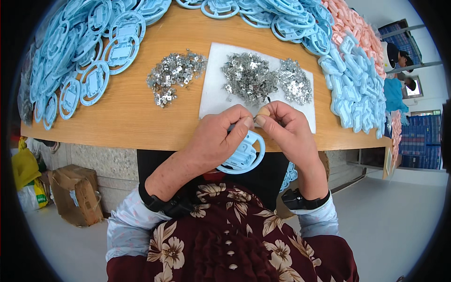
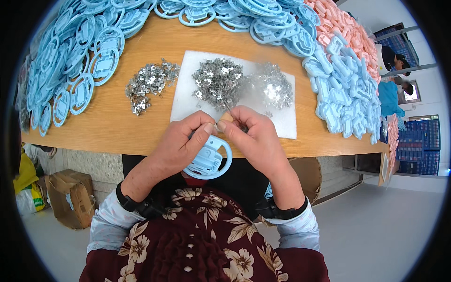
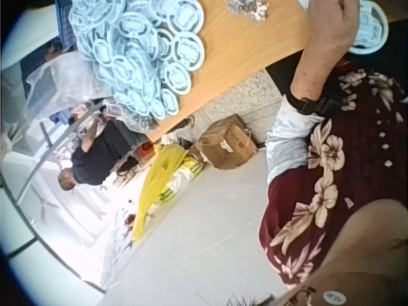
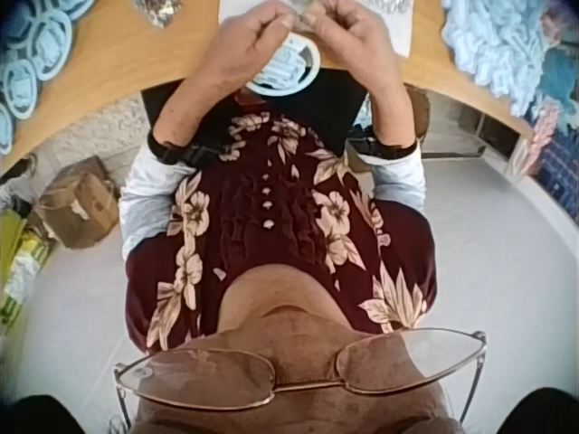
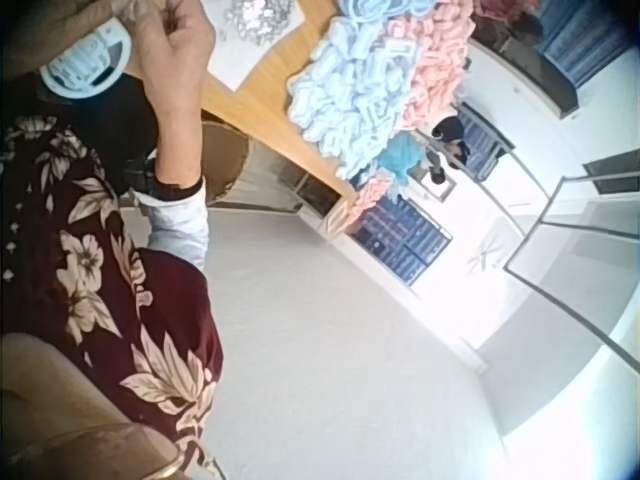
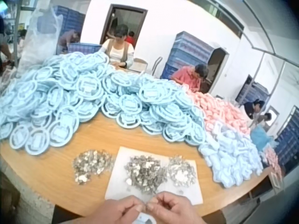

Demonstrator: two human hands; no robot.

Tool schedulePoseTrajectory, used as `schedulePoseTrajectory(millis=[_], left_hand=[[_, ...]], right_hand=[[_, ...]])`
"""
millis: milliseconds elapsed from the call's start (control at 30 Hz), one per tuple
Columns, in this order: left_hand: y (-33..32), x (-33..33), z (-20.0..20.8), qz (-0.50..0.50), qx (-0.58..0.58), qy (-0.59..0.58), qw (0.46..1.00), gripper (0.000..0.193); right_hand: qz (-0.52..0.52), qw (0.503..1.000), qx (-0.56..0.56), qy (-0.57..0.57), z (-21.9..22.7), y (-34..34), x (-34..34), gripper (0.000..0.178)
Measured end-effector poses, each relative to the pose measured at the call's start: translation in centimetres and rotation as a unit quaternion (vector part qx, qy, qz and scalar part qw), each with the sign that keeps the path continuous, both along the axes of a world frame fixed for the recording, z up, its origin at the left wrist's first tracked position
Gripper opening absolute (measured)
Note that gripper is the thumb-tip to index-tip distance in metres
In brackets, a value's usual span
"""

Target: Deburring and assembling small silver parts onto circular light-blue plastic components.

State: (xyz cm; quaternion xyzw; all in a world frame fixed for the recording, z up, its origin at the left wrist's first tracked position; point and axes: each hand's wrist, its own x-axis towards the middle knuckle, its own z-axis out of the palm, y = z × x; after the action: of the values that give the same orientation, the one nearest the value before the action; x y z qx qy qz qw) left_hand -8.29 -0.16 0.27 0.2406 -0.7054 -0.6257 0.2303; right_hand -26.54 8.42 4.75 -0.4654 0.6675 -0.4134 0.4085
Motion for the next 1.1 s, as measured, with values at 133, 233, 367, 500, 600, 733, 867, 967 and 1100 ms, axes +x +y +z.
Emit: schedulePoseTrajectory(millis=[133, 233, 367, 500, 600, 733, 867, 967, 1100], left_hand=[[0.0, 0.2, 0.0, 0.011, 0.011, 0.0, 1.0, 0.021], [-0.1, 0.6, 0.4, 0.007, 0.033, 0.005, 0.999, 0.019], [0.0, 1.4, 0.5, 0.043, 0.14, 0.071, 0.987, 0.021], [-0.5, 1.8, 0.4, 0.079, 0.164, 0.112, 0.977, 0.024], [-0.4, 1.7, -0.5, 0.099, 0.149, 0.118, 0.977, 0.026], [-1.1, 2.2, 0.1, 0.044, 0.232, 0.115, 0.965, 0.03], [-2.1, 2.8, 1.1, -0.03, 0.166, 0.028, 0.985, 0.036], [-2.3, 2.9, 1.1, -0.041, 0.201, 0.004, 0.979, 0.04], [-1.6, 2.7, 0.2, 0.001, 0.245, 0.0, 0.969, 0.043]], right_hand=[[-0.008, 0.989, 0.052, -0.141, -0.2, -0.2, 0.6, 0.019], [-0.005, 0.987, 0.044, -0.154, -0.3, -0.3, 0.3, 0.021], [-0.044, 0.987, 0.025, -0.155, 0.2, 0.3, -0.2, 0.02], [-0.044, 0.98, 0.021, -0.192, -0.1, 1.4, 0.4, 0.016], [-0.029, 0.969, 0.057, -0.238, -0.4, 1.7, 0.6, 0.013], [-0.003, 0.975, 0.065, -0.213, -0.4, 1.2, 0.0, 0.013], [0.028, 0.976, 0.086, -0.196, 0.3, 0.7, -0.1, 0.013], [0.013, 0.992, 0.013, -0.125, -0.3, 0.3, 0.4, 0.014], [0.005, 0.993, -0.102, 0.061, -1.8, 0.1, 1.2, 0.017]])
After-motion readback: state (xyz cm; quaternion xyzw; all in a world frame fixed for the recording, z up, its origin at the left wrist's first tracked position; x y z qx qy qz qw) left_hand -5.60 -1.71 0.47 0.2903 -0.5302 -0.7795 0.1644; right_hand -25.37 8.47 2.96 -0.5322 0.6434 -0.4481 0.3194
